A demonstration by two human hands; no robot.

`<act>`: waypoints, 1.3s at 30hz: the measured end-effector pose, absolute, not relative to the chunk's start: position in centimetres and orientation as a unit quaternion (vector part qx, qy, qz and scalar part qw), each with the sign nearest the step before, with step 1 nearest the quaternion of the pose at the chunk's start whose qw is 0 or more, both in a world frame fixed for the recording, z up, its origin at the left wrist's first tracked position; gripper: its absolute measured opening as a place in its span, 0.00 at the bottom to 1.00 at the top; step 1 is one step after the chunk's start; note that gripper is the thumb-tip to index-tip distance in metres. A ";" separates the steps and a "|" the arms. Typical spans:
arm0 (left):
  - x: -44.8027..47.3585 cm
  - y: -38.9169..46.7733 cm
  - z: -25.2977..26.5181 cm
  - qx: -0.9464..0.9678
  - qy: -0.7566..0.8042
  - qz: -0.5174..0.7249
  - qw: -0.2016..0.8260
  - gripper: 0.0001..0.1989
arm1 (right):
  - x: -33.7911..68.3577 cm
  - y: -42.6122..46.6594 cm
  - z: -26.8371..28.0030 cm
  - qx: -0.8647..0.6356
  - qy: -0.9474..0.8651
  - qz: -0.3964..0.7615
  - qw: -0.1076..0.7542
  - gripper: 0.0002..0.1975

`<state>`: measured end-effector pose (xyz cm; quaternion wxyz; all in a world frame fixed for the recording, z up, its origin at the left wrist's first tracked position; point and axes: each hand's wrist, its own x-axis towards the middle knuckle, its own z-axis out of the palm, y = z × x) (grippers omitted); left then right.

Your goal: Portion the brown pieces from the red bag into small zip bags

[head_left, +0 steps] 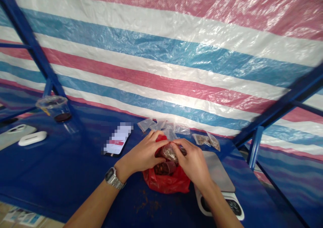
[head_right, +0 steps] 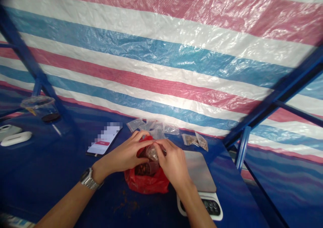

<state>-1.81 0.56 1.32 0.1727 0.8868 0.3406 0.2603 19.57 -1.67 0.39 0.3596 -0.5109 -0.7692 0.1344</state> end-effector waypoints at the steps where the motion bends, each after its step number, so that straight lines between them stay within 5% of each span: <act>1: -1.8 0.5 1.3 0.886 0.341 0.261 0.173 0.21 | 19.7 -1.6 0.4 -0.510 -0.768 0.144 0.360 0.10; 5: -1.8 0.5 1.5 0.882 0.343 0.271 0.177 0.16 | 20.3 -1.2 0.4 -0.507 -0.762 0.212 0.342 0.15; 11: -2.3 0.7 1.2 0.861 0.370 0.278 0.210 0.32 | 22.3 -0.5 1.5 -0.483 -0.739 0.320 0.343 0.09; 24: -2.9 1.0 1.4 0.862 0.367 0.317 0.144 0.21 | 27.8 -0.4 2.7 -0.488 -0.680 0.386 0.389 0.18; 31: -3.0 1.6 0.9 0.863 0.369 0.327 0.113 0.18 | 35.6 -3.2 1.7 -0.582 -0.705 0.287 0.288 0.20; 39: -2.6 2.1 0.2 0.875 0.374 0.294 0.093 0.16 | 36.1 -2.3 2.0 -0.577 -0.728 0.201 0.310 0.18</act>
